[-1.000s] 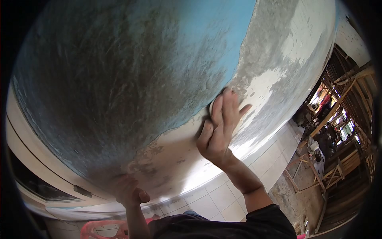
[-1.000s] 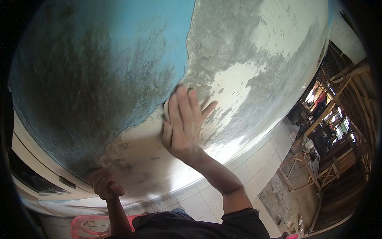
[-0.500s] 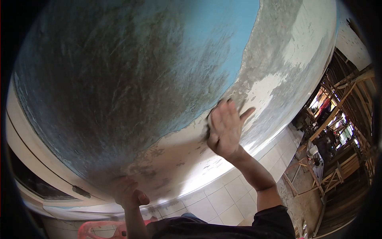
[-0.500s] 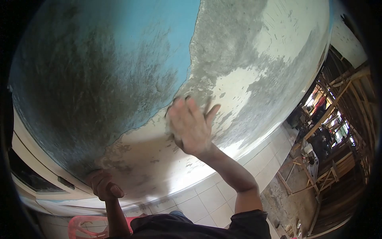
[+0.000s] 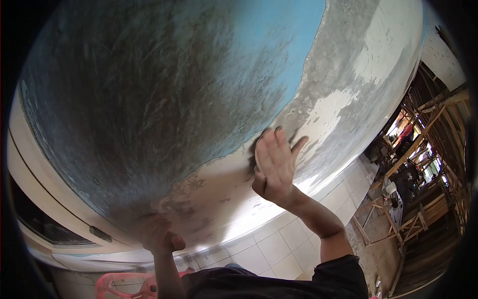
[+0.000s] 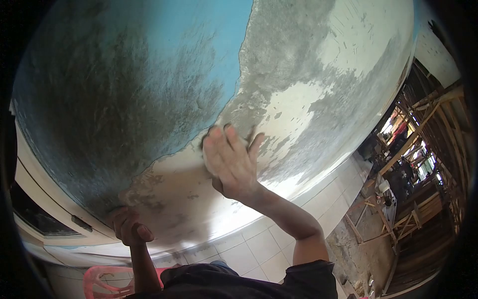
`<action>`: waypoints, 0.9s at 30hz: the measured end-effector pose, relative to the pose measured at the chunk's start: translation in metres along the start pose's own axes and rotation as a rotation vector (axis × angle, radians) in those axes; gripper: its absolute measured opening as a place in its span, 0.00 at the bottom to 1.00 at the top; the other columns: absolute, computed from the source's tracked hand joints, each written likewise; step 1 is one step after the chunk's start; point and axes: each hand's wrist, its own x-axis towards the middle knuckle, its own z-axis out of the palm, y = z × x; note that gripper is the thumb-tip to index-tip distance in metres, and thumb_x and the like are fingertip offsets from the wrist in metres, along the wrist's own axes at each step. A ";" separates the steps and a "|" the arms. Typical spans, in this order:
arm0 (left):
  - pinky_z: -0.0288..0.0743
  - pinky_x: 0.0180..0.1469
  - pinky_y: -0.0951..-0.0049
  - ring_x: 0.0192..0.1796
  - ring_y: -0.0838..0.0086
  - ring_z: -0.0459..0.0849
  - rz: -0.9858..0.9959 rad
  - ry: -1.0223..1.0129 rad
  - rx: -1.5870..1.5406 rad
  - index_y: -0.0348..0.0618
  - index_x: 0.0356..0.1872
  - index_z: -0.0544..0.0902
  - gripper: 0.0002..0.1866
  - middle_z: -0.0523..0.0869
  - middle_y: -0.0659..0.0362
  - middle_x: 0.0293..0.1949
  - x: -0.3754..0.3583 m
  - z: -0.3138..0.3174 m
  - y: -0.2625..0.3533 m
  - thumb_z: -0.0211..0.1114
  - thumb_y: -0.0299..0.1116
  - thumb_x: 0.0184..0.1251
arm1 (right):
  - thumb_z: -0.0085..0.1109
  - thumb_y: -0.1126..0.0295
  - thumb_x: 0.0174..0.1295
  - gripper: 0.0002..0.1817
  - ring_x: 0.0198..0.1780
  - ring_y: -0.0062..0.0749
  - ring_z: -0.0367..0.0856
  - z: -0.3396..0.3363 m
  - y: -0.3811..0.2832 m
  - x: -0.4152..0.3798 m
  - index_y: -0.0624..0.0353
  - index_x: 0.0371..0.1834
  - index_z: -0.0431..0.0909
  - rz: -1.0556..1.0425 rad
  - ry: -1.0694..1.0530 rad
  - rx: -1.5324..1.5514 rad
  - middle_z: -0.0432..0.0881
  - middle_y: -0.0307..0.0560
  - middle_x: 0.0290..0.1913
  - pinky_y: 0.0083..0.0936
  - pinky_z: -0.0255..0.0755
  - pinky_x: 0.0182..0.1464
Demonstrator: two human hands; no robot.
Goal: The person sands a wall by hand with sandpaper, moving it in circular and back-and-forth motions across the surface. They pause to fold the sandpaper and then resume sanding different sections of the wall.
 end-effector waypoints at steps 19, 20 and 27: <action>0.74 0.38 0.64 0.33 0.64 0.78 0.021 -0.007 -0.008 0.43 0.26 0.76 0.17 0.78 0.58 0.25 0.002 0.001 -0.001 0.49 0.45 0.64 | 0.44 0.71 0.65 0.25 0.72 0.44 0.58 0.002 -0.002 -0.001 0.62 0.67 0.64 -0.004 0.118 -0.054 0.68 0.52 0.66 0.67 0.21 0.68; 0.75 0.38 0.64 0.32 0.65 0.79 0.016 -0.005 0.003 0.44 0.27 0.77 0.17 0.79 0.59 0.24 0.004 0.000 0.001 0.49 0.46 0.64 | 0.44 0.70 0.65 0.24 0.72 0.44 0.58 0.000 0.005 -0.001 0.62 0.65 0.67 -0.044 0.106 -0.114 0.69 0.49 0.66 0.68 0.22 0.68; 0.72 0.39 0.64 0.35 0.63 0.77 0.006 0.002 -0.011 0.42 0.25 0.75 0.17 0.77 0.57 0.26 0.002 0.003 0.003 0.49 0.44 0.64 | 0.35 0.65 0.69 0.23 0.72 0.52 0.55 -0.008 0.003 0.012 0.66 0.60 0.71 -0.008 0.083 -0.178 0.68 0.54 0.66 0.66 0.22 0.69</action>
